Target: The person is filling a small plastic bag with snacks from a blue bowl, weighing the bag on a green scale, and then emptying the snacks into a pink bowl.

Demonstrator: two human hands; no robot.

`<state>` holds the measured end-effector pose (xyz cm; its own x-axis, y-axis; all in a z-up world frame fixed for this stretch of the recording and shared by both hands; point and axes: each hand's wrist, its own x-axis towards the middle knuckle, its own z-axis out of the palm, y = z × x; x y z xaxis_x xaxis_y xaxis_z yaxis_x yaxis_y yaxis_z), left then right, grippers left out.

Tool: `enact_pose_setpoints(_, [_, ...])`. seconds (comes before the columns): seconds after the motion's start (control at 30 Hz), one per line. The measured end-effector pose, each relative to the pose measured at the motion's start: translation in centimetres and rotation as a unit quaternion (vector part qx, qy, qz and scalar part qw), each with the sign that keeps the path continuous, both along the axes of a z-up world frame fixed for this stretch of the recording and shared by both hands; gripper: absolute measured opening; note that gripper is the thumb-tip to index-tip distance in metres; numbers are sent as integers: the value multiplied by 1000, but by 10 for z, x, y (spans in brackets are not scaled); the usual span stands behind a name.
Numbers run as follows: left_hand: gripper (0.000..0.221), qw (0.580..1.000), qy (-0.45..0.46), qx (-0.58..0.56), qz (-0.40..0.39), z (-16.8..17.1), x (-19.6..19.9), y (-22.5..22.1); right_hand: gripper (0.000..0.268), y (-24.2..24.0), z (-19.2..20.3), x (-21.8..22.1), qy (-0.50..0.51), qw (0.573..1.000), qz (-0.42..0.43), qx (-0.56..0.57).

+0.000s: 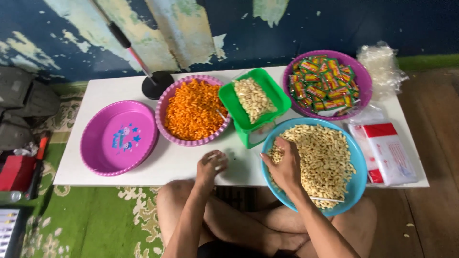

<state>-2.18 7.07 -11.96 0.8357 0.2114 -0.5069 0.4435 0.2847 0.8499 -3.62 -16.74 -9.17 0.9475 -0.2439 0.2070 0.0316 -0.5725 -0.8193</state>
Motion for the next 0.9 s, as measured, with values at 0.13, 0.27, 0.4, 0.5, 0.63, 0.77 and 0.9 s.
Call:
enact_pose_setpoints(0.13, [41, 993, 8, -72, 98, -28, 28, 33, 84, 18, 2, 34, 8, 1000, 4, 23])
enact_pose_setpoints(0.27, [41, 975, 19, -117, 190, -38, 48, 52, 115, 26, -15, 63, 5, 998, 7, 57])
enact_pose_setpoints(0.4, [46, 965, 5, -127, 231, -41, 52, 58, 116, 32, -46, 83, -28, 999, 29, 8])
enact_pose_setpoints(0.5, [65, 964, -45, -134, 224, -47, 55, 61, 118, 35, -44, 82, -50, 998, 14, -28])
enact_pose_setpoints(0.63, [70, 962, -66, -147, 221, -39, 59, 58, 115, 49, -42, 80, -61, 997, -1, -45])
enact_pose_setpoints(0.77, [66, 962, -69, -166, 206, -43, 71, 57, 120, 64, -11, 65, -47, 998, -26, -22])
enact_pose_setpoints(0.9, [62, 972, -46, -146, 179, -78, 91, 61, 116, 81, -7, 54, -18, 999, -31, -14])
